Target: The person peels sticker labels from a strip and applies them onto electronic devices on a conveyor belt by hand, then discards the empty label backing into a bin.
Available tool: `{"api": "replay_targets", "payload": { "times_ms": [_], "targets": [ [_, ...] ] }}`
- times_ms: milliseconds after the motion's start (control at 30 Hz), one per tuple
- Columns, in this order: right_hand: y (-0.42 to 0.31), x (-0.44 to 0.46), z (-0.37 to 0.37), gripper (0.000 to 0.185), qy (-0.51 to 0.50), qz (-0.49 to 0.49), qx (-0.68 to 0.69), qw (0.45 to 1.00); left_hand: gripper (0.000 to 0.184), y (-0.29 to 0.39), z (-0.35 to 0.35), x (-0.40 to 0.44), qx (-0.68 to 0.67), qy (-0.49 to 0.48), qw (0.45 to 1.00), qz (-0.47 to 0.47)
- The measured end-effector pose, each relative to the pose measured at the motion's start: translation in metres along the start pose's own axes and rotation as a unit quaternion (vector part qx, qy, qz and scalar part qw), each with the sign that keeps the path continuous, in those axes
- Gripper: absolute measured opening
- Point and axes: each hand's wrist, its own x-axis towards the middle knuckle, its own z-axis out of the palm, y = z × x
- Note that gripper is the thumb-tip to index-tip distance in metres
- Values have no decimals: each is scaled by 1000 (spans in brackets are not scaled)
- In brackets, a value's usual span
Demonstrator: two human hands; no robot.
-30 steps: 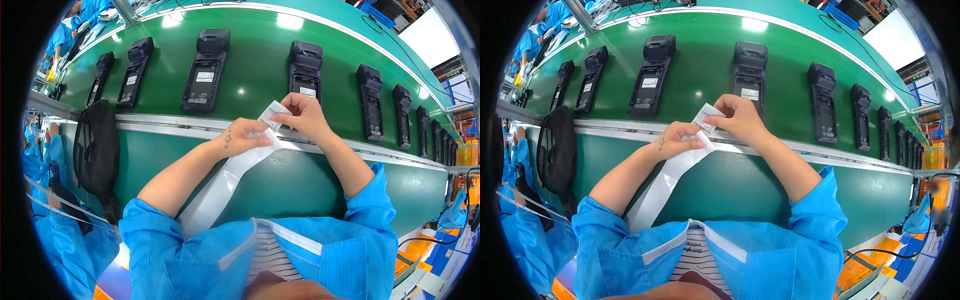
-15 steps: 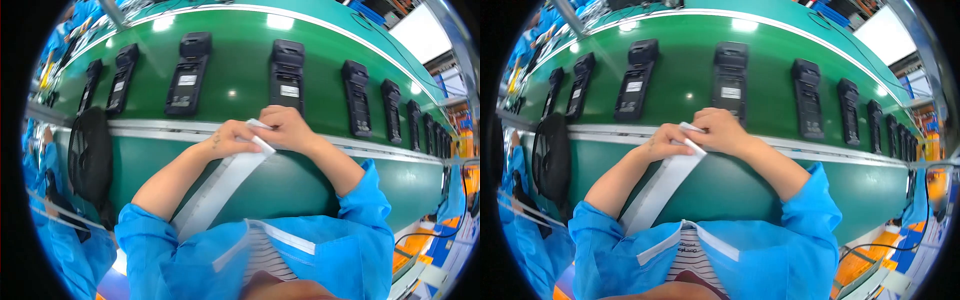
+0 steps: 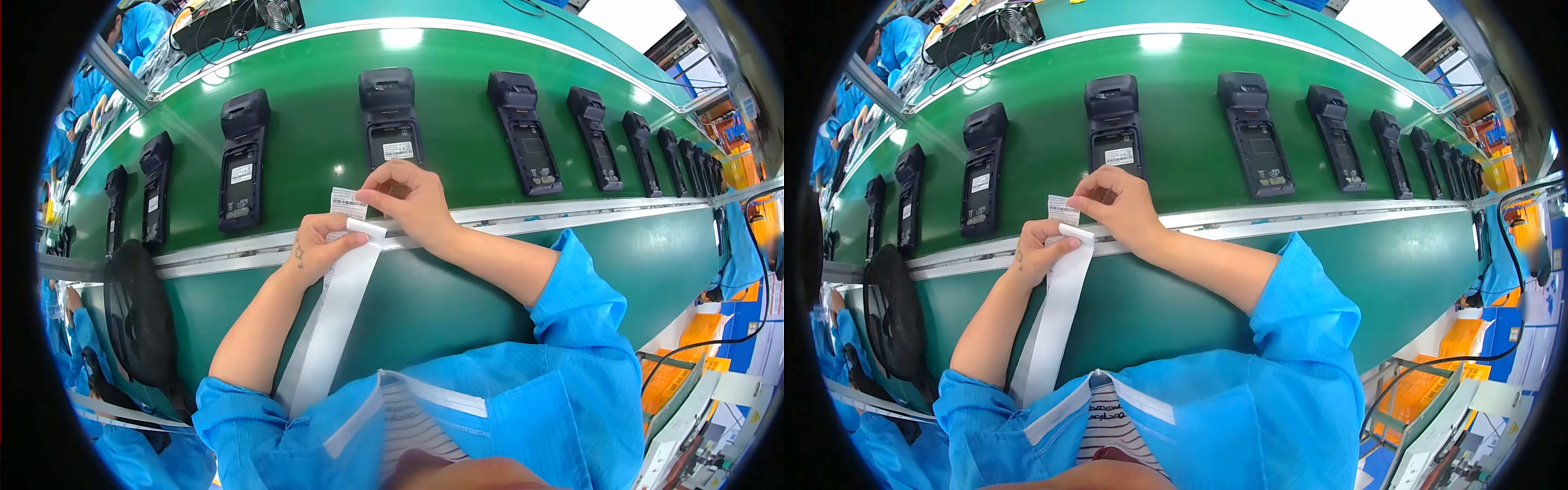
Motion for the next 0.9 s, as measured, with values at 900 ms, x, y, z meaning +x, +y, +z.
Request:
{"api": "replay_targets", "payload": {
  "times_ms": [900],
  "targets": [
    [3,4,-264,16,152,116,-121,974,25,12,27,14,-59,0,998,-9]
  ]
}}
